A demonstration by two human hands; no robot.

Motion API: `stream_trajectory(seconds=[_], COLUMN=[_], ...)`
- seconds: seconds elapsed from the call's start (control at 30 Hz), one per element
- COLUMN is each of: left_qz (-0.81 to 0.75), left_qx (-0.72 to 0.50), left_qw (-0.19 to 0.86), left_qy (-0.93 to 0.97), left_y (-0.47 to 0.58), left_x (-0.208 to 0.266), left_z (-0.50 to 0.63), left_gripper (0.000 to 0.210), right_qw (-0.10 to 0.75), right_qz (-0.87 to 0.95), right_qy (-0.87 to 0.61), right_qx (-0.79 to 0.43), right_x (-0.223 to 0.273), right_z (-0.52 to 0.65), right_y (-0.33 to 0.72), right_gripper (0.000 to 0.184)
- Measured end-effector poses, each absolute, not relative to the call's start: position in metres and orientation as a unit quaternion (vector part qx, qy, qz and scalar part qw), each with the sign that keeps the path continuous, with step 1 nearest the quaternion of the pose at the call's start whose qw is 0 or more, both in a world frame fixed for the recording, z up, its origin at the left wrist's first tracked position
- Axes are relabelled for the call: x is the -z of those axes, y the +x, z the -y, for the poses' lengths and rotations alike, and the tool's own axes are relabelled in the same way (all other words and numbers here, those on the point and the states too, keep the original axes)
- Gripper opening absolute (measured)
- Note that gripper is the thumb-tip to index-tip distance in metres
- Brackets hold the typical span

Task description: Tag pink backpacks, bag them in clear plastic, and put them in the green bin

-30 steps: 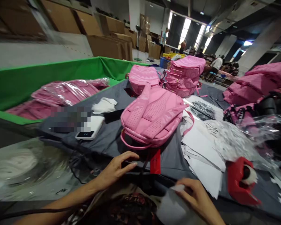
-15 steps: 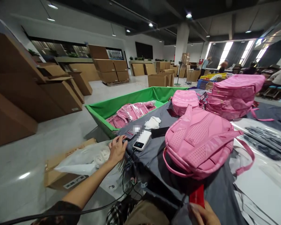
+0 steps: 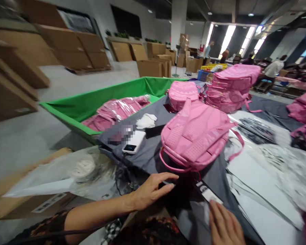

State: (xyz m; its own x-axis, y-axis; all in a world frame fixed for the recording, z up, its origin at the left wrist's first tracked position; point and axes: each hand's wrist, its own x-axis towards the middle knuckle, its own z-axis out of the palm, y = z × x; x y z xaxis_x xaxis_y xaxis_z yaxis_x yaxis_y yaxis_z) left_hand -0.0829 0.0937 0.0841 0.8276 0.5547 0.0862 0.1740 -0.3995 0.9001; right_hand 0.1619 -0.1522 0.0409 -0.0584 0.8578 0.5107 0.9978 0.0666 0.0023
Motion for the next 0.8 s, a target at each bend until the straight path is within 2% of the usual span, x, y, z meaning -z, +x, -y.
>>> stream_trajectory(seconds=[0.1,0.2,0.27,0.33,0.4,0.47,0.53,0.7,0.8], left_qz=[-0.227,-0.26,-0.263,-0.279,-0.299,-0.291,-0.272,-0.289,-0.29], left_qx=[-0.127,-0.114,-0.122,-0.151,-0.173,-0.178,-0.177,-0.212,-0.221], left_qw=[0.528,0.574,0.613,0.622,0.629,0.66,0.696,0.688,0.71], left_qy=[0.809,0.768,0.735,0.716,0.697,0.669,0.64,0.631,0.603], left_y=[-0.053,-0.028,-0.01,0.01,0.027,0.036,0.035,0.003,-0.006], left_x=[-0.064,-0.046,-0.042,-0.041,-0.04,-0.037,-0.034,-0.039,-0.056], left_z=[-0.06,-0.059,-0.063,-0.066,-0.067,-0.066,-0.065,-0.073,-0.076], left_gripper=[0.068,0.071,0.072,0.074,0.065,0.05,0.045,0.051,0.056], right_qw=[0.227,0.279,0.333,0.387,0.408,0.389,0.349,0.251,0.134], right_qz=[0.726,0.748,0.7,0.611,0.526,0.485,0.503,0.563,0.574], right_qy=[-0.643,-0.578,-0.558,-0.609,-0.675,-0.716,-0.726,-0.699,-0.706], right_qx=[0.087,-0.167,-0.297,-0.326,-0.317,-0.319,-0.314,-0.362,-0.391], right_x=[-0.04,-0.051,-0.072,-0.099,-0.125,-0.144,-0.158,-0.168,-0.152], right_z=[0.154,0.158,0.163,0.168,0.169,0.167,0.165,0.16,0.147], right_y=[0.129,0.113,0.118,0.134,0.158,0.18,0.196,0.198,0.189], right_gripper=[0.037,0.039,0.038,0.035,0.034,0.039,0.04,0.042,0.038])
